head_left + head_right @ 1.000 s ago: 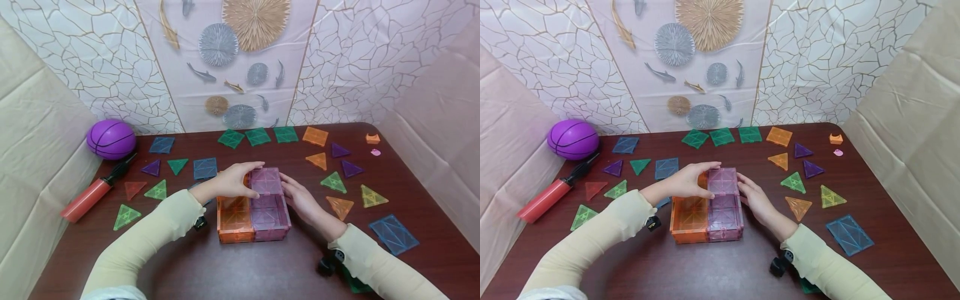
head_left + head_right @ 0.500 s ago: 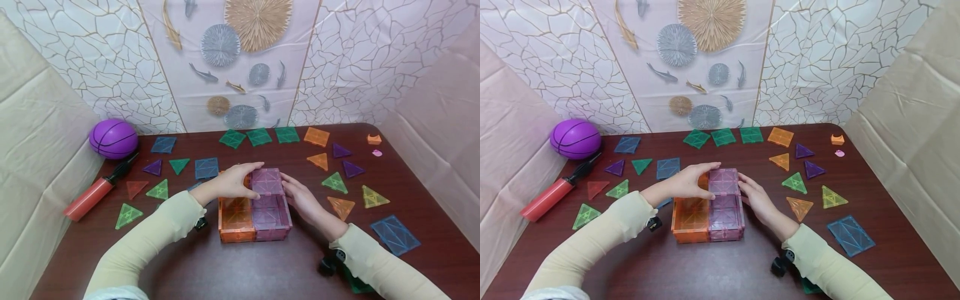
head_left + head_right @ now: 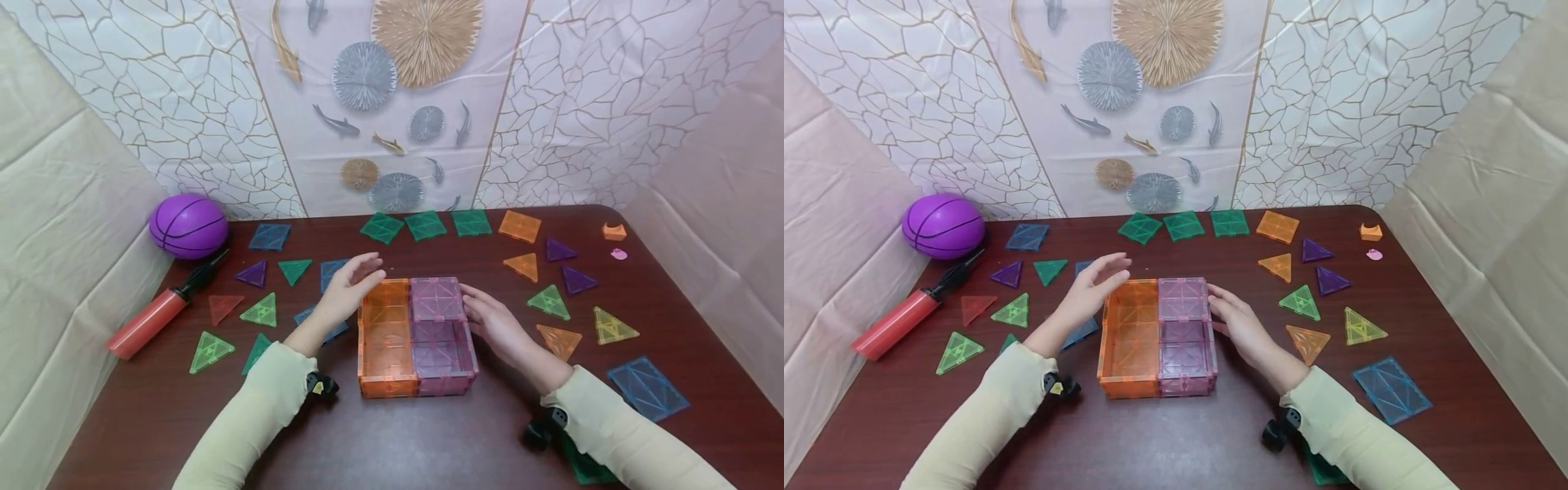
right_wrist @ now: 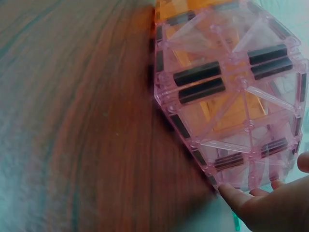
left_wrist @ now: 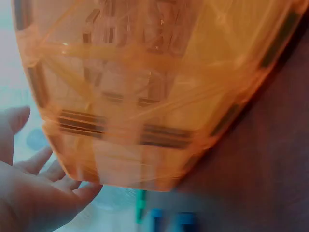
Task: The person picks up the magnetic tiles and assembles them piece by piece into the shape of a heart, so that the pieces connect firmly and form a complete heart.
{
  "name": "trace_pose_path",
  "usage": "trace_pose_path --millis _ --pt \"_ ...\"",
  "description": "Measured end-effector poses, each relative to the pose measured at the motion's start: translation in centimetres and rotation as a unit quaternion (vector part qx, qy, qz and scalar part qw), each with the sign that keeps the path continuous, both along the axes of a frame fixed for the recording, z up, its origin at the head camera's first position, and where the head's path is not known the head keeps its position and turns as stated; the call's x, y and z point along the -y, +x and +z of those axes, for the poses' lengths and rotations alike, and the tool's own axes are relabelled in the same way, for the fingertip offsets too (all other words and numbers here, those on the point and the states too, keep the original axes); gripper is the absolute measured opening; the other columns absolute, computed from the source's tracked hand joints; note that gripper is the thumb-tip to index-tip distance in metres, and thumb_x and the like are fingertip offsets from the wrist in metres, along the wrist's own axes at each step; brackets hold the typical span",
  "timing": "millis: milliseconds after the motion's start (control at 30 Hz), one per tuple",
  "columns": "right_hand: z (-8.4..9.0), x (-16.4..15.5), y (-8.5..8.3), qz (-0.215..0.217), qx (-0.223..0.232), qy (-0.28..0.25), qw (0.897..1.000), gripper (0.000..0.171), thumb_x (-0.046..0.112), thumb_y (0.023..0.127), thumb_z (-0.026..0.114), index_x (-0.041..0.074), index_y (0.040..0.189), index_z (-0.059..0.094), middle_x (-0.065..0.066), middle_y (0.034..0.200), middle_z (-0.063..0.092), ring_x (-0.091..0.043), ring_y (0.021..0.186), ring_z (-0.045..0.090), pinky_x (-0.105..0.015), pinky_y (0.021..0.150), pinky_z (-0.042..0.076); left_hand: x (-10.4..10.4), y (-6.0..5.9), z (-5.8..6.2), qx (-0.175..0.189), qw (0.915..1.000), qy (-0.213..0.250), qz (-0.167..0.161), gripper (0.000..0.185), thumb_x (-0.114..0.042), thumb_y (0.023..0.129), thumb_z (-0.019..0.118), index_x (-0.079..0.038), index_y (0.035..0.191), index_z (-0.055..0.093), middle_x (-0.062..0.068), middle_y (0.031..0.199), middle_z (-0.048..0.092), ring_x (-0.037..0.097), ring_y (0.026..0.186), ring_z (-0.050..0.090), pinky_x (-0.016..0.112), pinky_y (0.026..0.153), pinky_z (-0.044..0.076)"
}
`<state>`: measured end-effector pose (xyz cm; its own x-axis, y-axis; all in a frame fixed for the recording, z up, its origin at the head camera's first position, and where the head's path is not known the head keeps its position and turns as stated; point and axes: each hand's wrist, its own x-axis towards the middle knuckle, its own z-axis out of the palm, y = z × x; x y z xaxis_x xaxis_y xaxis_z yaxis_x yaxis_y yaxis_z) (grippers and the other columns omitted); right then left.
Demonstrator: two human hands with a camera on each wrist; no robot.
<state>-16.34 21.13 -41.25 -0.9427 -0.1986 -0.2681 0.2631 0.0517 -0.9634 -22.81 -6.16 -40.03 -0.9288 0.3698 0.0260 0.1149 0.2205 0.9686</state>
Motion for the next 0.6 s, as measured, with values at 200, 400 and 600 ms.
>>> trace_pose_path --millis 200,400,600 --pt "0.1 -0.1 -0.3 0.010 -0.006 0.007 1.000 0.058 0.031 0.105 0.036 0.003 0.153 0.020 -0.020 0.154 0.029 -0.035 0.141 0.029 -0.053 0.112 0.026 0.7 0.7 -2.3 0.080 0.9928 0.060 0.066 0.045 -0.032 0.105 0.040 -0.007 0.142 0.045 0.010 0.139 0.053 0.025 0.135 0.040 0.047 0.112 0.029" --pt "0.2 -0.6 -1.1 0.025 -0.008 0.023 0.999 0.059 0.030 0.104 0.039 0.000 0.151 0.021 -0.024 0.150 0.034 -0.037 0.138 0.035 -0.051 0.109 0.032 0.8 1.2 -3.5 0.115 0.9831 0.118 0.080 0.044 -0.026 0.107 0.033 0.000 0.139 0.047 0.016 0.135 0.053 0.029 0.130 0.045 0.047 0.111 0.030" --pt "0.9 -2.7 -3.5 0.049 -0.039 0.063 0.996 0.059 0.027 0.103 0.045 -0.004 0.149 0.025 -0.026 0.151 0.031 -0.040 0.137 0.034 -0.048 0.107 0.036 0.7 1.2 -3.9 0.119 0.9786 0.148 0.080 0.041 -0.020 0.106 0.035 0.004 0.137 0.047 0.021 0.130 0.055 0.030 0.128 0.046 0.047 0.112 0.028"
